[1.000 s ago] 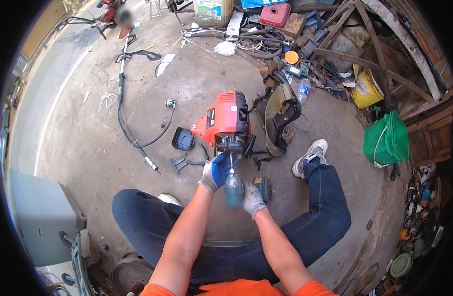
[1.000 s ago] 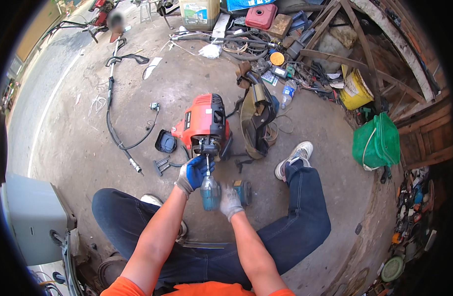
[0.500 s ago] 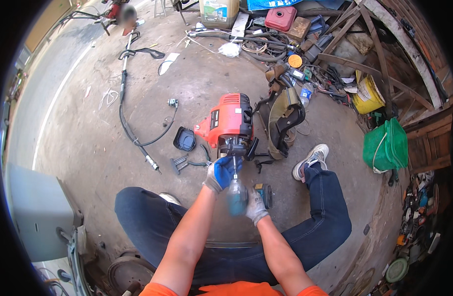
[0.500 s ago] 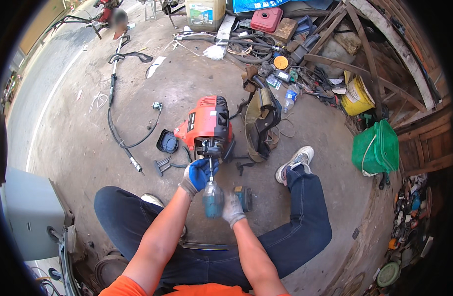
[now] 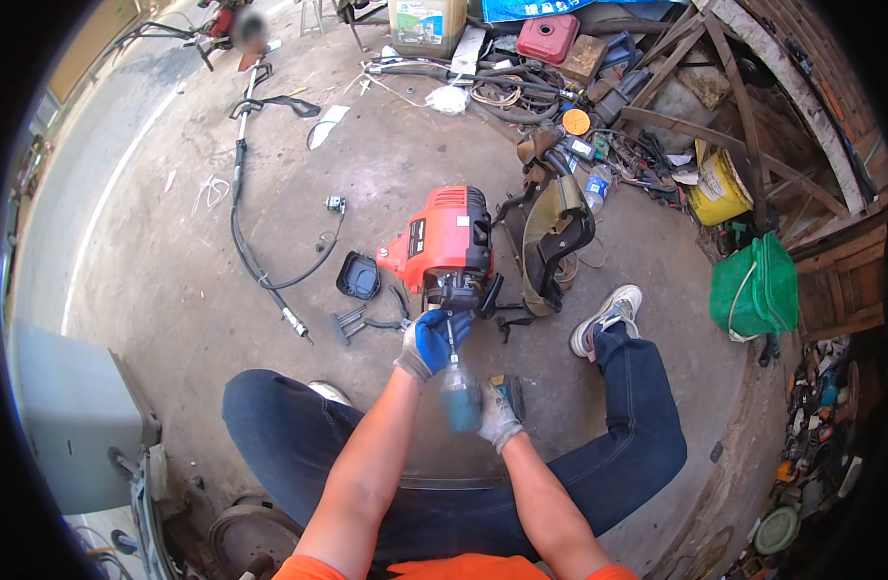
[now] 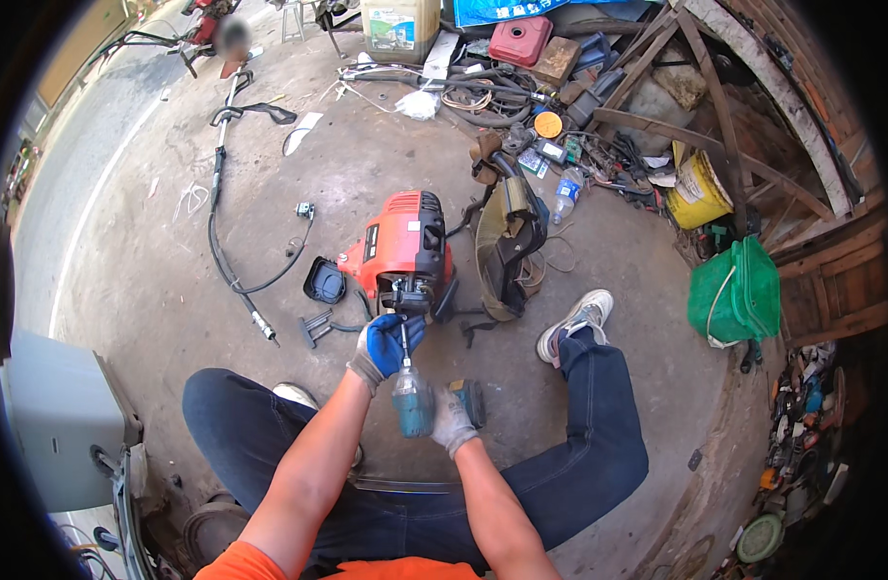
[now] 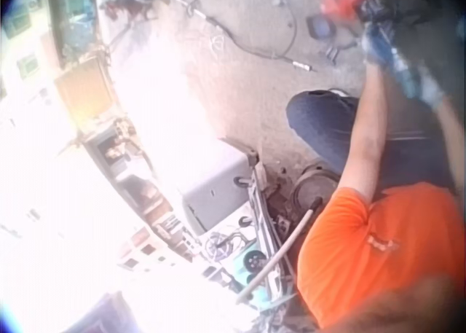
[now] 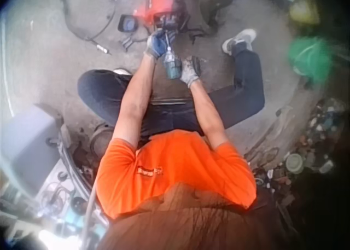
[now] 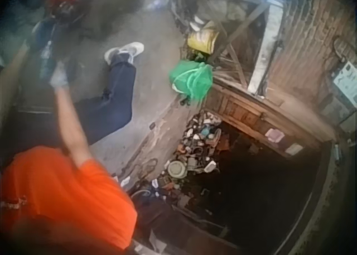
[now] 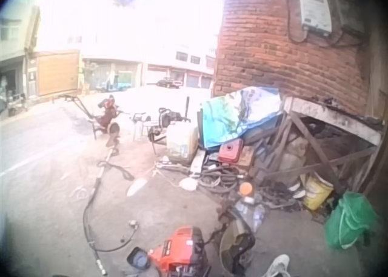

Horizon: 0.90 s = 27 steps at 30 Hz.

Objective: The person disassembles a small red engine using a cordless impact driver and pliers, removes the carburetor, and compares it with another unit. They manipulate the engine housing, pull the starter cord, and handle small components on the floor.

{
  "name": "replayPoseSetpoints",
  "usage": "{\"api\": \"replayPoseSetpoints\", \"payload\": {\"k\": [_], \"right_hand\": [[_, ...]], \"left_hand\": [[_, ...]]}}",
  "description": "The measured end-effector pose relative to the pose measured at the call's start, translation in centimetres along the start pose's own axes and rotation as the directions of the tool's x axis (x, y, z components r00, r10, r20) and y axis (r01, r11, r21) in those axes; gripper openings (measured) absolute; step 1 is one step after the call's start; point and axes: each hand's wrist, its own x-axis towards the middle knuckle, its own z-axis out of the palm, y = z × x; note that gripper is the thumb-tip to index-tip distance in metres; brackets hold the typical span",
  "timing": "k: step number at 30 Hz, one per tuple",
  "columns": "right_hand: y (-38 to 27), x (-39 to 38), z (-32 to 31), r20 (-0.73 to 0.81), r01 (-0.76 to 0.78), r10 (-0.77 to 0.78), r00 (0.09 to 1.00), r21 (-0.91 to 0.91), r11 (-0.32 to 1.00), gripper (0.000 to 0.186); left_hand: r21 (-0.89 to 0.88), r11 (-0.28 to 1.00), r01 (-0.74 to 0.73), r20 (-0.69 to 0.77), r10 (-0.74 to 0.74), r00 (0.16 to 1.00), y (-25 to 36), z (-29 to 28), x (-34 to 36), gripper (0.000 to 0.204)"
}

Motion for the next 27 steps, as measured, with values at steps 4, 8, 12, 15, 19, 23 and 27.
{"api": "replayPoseSetpoints", "payload": {"k": [4,8,12,15,19,23,27], "right_hand": [[-0.5,-0.3,0.0,-0.082,0.006,0.018,0.996,0.287,0.958,0.048],[0.8,0.4,0.1,-0.107,0.021,-0.004,0.994,0.156,0.988,0.035],[5.3,2.7,-0.5,-0.116,0.102,-0.099,0.988,0.025,0.994,0.045],[2.2,2.5,0.0,-0.146,0.118,-0.136,0.980,-0.128,0.985,0.046],[3.2,3.2,-0.3,-0.175,0.102,-0.126,0.977,-0.139,0.985,0.044],[2.4,3.7,-0.5,-0.126,0.133,-0.171,0.977,-0.266,0.955,0.042],[0.3,3.8,-0.7,-0.122,0.152,-0.198,0.973,-0.306,0.940,0.042]], "left_hand": [[-0.012,0.999,0.037,0.101,-0.036,0.994,-0.3,-0.1,0.5,0.035],[0.065,0.998,-0.003,0.002,0.003,1.000,-0.6,-0.4,0.3,0.030],[0.207,0.978,-0.014,0.018,0.010,1.000,-1.3,-0.8,-0.1,0.022],[0.305,0.949,-0.085,0.147,0.041,0.988,-0.7,-0.9,-1.6,0.024],[0.307,0.950,-0.065,0.229,-0.007,0.973,-0.6,2.0,-2.4,0.028],[0.282,0.956,-0.085,0.271,0.006,0.963,0.0,2.2,-2.6,0.028],[0.298,0.949,-0.108,0.261,0.028,0.965,0.2,2.3,-2.5,0.028]]}}
